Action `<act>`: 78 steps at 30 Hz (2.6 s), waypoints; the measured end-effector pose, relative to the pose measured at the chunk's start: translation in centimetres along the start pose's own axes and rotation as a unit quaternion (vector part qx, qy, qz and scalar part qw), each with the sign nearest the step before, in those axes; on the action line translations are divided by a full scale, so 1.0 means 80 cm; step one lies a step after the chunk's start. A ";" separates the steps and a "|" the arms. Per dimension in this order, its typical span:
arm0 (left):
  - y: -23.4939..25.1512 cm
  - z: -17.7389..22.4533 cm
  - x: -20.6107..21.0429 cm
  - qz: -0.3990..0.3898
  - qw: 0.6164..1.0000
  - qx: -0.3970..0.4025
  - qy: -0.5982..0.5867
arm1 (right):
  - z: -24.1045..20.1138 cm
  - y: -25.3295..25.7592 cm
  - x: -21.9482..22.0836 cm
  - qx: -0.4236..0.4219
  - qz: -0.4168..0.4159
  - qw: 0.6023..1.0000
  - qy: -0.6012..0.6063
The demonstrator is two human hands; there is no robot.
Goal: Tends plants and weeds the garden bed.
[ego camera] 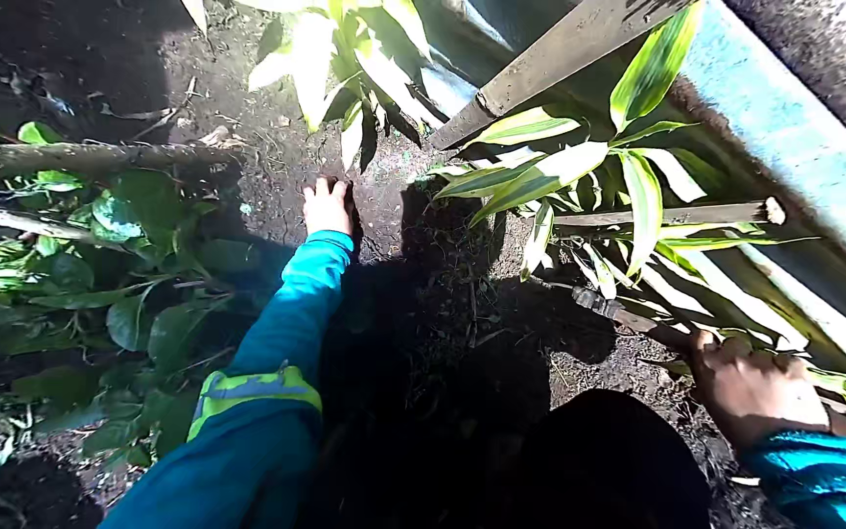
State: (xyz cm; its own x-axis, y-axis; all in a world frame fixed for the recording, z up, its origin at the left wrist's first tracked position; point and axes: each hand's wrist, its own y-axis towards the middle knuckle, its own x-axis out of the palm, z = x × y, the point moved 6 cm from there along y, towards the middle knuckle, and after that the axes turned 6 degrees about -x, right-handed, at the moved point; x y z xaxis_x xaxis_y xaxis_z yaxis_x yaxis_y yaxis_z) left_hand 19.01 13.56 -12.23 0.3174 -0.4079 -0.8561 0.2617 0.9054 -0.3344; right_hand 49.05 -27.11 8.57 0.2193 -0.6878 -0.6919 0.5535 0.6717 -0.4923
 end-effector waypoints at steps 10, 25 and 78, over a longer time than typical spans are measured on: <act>-0.067 0.111 0.032 -0.144 0.971 0.179 -0.061 | 0.006 -0.011 0.018 0.023 0.013 0.998 0.052; -0.091 0.183 0.062 -0.116 0.942 0.022 -0.314 | 0.073 -0.068 0.163 0.101 -0.132 0.931 0.326; -0.001 0.261 0.154 -0.014 0.990 0.118 0.080 | -0.088 0.039 0.170 0.013 0.127 0.821 0.557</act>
State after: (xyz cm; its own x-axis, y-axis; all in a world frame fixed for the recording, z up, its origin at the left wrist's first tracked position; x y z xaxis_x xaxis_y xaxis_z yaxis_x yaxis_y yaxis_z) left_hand 41.90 5.99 -14.52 0.1631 -0.3913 -0.9057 0.4805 0.8332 -0.2735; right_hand 48.08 -32.44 -6.12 -0.5317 0.1616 -0.8314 0.6239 0.7386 -0.2554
